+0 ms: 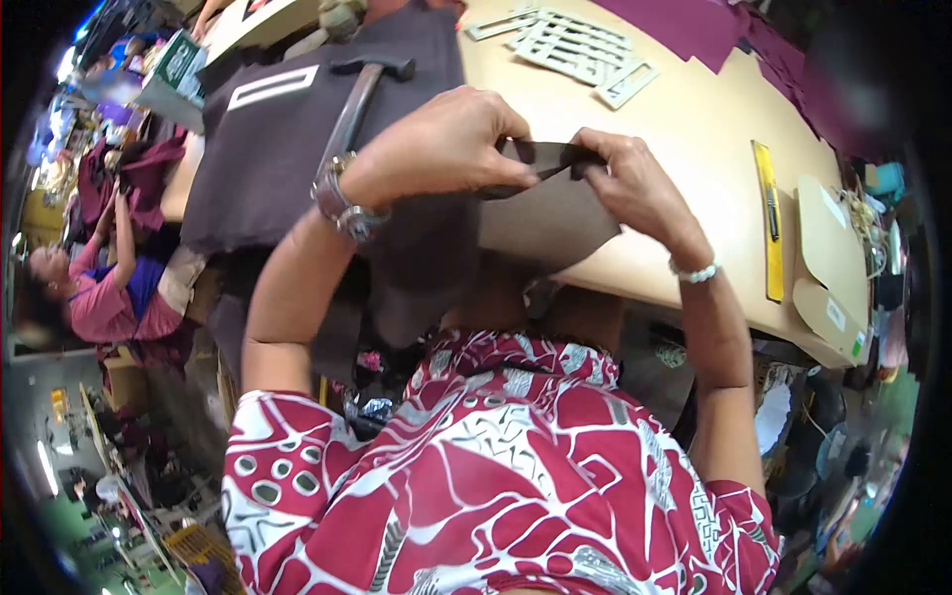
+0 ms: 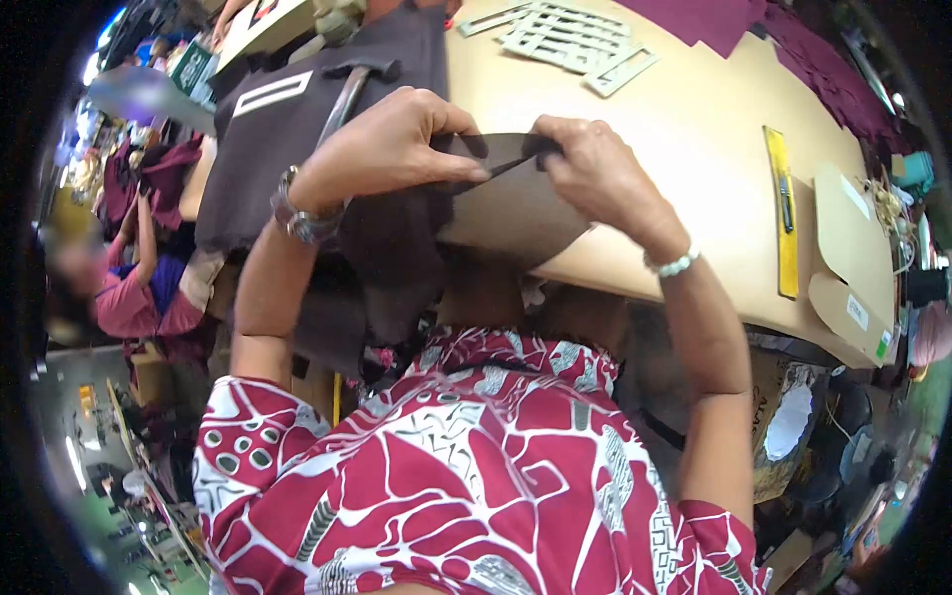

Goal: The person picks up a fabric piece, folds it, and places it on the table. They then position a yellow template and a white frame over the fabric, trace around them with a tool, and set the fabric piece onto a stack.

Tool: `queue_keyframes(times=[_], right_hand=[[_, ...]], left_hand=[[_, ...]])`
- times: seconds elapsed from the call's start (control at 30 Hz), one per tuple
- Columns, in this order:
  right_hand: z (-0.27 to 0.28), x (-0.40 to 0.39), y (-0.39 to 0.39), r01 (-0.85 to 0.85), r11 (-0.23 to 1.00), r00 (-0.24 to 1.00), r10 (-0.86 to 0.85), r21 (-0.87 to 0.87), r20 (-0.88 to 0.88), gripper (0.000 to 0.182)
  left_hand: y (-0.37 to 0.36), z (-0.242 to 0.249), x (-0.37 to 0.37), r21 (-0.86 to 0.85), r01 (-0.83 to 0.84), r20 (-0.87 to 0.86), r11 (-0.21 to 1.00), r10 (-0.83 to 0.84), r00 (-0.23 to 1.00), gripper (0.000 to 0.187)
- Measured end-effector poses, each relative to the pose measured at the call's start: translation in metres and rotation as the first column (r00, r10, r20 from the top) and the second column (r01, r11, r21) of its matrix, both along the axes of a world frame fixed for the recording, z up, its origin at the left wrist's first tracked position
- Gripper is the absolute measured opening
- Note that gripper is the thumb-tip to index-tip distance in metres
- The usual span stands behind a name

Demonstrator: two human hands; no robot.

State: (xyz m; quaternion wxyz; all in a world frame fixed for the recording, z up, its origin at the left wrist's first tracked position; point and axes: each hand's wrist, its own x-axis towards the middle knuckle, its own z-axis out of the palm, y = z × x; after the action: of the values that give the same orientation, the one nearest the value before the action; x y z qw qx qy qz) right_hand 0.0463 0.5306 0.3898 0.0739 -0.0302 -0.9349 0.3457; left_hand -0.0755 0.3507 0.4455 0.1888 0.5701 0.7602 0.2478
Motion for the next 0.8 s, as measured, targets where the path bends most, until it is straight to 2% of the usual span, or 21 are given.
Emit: queue_keyframes(times=[0.03,0.07,0.1,0.13,0.17,0.2,0.23,0.27,0.33,0.4,0.47,0.53,0.6,0.63,0.67,0.7,0.73,0.77,0.8], right_hand=[[-0.001,-0.005,0.024,0.024,0.995,1.0,-0.024,0.095,-0.009,0.026],[-0.005,-0.011,0.048,0.052,0.982,0.999,-0.051,0.181,-0.011,0.029],[-0.01,-0.021,0.08,0.091,0.958,0.996,-0.088,0.272,-0.022,0.032],[-0.015,-0.032,0.111,0.12,0.927,0.993,-0.117,0.355,-0.03,0.036],[-0.016,-0.039,0.138,0.16,0.894,0.986,-0.168,0.418,-0.019,0.037],[-0.012,-0.048,0.164,0.198,0.854,0.976,-0.215,0.482,-0.021,0.038],[-0.009,-0.056,0.194,0.239,0.83,0.966,-0.254,0.505,-0.039,0.037],[-0.004,-0.064,0.217,0.28,0.803,0.954,-0.295,0.527,-0.058,0.035],[0.025,-0.074,0.24,0.547,0.593,0.829,-0.481,0.591,-0.285,0.03],[0.07,-0.069,0.257,0.721,0.463,0.69,-0.548,0.515,-0.473,0.03],[0.11,-0.048,0.252,0.848,0.44,0.491,-0.446,0.294,-0.748,0.03],[0.128,-0.017,0.305,0.817,0.531,0.316,-0.089,0.223,-0.945,0.029],[0.117,0.037,0.287,0.799,0.592,0.329,-0.282,0.107,-0.901,0.032],[0.107,0.065,0.269,0.783,0.62,0.317,-0.349,0.037,-0.882,0.032],[0.084,0.087,0.247,0.747,0.663,0.274,-0.367,-0.044,-0.889,0.03],[0.062,0.105,0.225,0.694,0.708,0.314,-0.461,-0.131,-0.83,0.034],[0.041,0.118,0.202,0.56,0.731,0.389,-0.648,-0.391,-0.655,0.035],[0.014,0.132,0.193,0.651,0.632,0.415,-0.76,-0.42,-0.5,0.035],[-0.011,0.144,0.19,0.587,0.605,0.477,-0.795,-0.538,-0.374,0.036]], left_hand=[[0.014,-0.005,-0.021,-0.096,0.13,-0.067,0.987,-0.137,0.988,0.029],[0.027,-0.011,-0.042,-0.153,0.186,-0.128,0.97,-0.207,0.97,0.033],[0.04,-0.008,-0.061,-0.235,0.186,-0.15,0.954,-0.225,0.963,0.036],[0.05,-0.02,-0.091,-0.233,0.18,-0.195,0.956,-0.227,0.954,0.034],[0.06,-0.012,-0.108,-0.363,0.062,-0.179,0.93,-0.135,0.975,0.032],[0.071,-0.032,-0.151,-0.24,0.116,-0.111,0.964,-0.146,0.983,0.028],[0.081,-0.018,-0.161,-0.268,-0.01,-0.248,0.963,-0.059,0.967,0.025],[0.087,-0.004,-0.162,-0.199,-0.147,-0.283,0.969,0.087,0.955,0.02],[0.113,0.007,-0.193,0.04,-0.25,-0.268,0.967,0.252,0.93,0.023],[0.121,0.038,-0.197,0.397,-0.124,-0.53,0.909,0.337,0.778,0.019],[0.12,0.085,-0.176,0.649,0.11,-0.669,0.753,0.495,0.555,0.015],[0.1,0.113,-0.113,0.758,0.137,-0.532,0.638,0.483,0.696,0.019],[0.074,0.106,-0.057,0.781,0.07,-0.443,0.621,0.471,0.763,0.026],[0.061,0.089,-0.05,0.736,0.064,-0.472,0.673,0.443,0.762,0.023],[0.05,0.065,-0.046,0.689,0.058,-0.5,0.723,0.416,0.76,0.029],[0.042,0.044,-0.037,0.67,0.035,-0.488,0.742,0.404,0.774,0.033],[0.037,0.023,-0.029,0.647,0.012,-0.473,0.762,0.389,0.79,0.036],[0.037,0.004,-0.027,0.631,0.026,-0.463,0.776,0.349,0.815,0.029],[0.035,-0.011,-0.024,0.613,0.042,-0.452,0.789,0.306,0.838,0.023]])
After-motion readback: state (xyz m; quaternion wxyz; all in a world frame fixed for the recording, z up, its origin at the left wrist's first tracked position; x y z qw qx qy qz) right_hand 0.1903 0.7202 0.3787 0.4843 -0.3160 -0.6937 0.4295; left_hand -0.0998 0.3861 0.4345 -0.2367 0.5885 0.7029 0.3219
